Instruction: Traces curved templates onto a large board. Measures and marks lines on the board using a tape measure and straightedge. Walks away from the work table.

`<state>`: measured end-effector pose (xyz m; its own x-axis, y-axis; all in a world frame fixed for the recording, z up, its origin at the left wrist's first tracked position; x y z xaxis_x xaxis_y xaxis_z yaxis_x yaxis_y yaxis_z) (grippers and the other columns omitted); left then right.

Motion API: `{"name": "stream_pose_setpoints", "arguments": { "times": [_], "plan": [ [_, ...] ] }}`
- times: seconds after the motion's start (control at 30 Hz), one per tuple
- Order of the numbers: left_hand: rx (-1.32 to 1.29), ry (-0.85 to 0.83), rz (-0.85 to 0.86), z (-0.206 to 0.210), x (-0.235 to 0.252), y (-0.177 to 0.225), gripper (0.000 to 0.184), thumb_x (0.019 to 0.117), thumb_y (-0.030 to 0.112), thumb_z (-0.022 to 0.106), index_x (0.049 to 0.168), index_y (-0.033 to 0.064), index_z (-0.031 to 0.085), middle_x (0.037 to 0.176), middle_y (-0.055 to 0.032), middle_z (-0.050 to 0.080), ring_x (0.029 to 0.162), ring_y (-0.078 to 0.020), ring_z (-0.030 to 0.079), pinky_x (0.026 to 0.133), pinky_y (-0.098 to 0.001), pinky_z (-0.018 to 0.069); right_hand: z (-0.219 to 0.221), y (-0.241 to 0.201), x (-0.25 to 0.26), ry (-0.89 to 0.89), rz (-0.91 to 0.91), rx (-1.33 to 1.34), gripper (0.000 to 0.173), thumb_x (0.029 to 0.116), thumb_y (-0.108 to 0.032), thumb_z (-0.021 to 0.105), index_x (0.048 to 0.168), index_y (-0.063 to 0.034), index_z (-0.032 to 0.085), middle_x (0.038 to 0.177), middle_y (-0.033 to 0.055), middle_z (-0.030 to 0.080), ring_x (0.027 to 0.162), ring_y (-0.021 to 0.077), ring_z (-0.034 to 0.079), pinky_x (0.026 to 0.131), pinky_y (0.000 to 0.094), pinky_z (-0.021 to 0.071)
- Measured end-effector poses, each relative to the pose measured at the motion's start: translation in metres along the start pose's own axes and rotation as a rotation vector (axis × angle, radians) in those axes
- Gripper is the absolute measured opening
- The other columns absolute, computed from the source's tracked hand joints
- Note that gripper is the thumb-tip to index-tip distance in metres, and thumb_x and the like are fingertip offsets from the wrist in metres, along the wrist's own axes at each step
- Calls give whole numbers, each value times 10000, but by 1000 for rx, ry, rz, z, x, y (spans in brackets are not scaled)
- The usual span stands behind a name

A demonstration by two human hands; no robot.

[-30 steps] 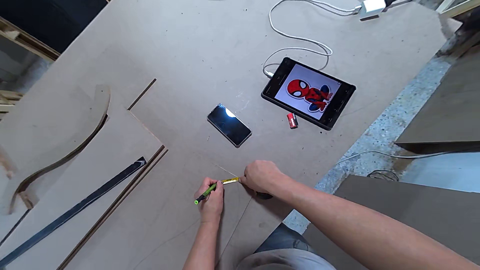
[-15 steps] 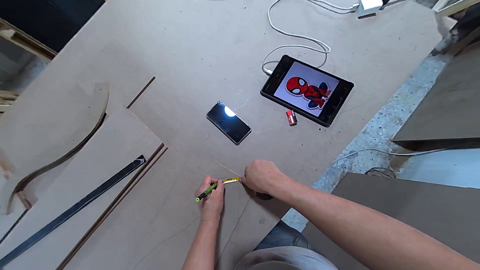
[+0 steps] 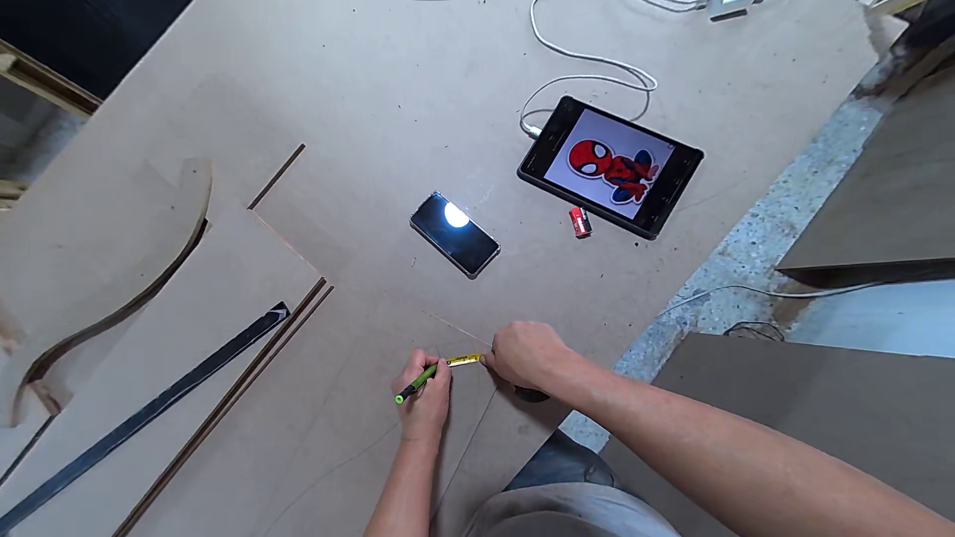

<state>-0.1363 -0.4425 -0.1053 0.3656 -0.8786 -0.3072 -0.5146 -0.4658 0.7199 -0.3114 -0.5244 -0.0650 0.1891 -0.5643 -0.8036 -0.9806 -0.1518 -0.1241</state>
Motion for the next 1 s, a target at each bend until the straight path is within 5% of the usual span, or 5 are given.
{"name": "stream_pose_setpoints", "arguments": {
  "times": [1.0],
  "plan": [
    [121,-170,170,-18,-23,-25,164,929,212,706,782,176,643,626,49,605,550,-100,580,505,-330,481,62,-8,-32,-34,89,159,557,1017,-609,447,753,-178,682,766,58,671,778,266,684,635,506,529]
  ]
}}
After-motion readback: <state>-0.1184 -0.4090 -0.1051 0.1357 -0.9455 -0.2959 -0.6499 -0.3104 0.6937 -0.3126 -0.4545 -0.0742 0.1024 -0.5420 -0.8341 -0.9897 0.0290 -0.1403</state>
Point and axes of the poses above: each hand's wrist, its own x-axis towards the middle knuckle, its own z-axis out of the palm, y = z × x, the point moved 2 cm from there along x, towards the middle knuckle
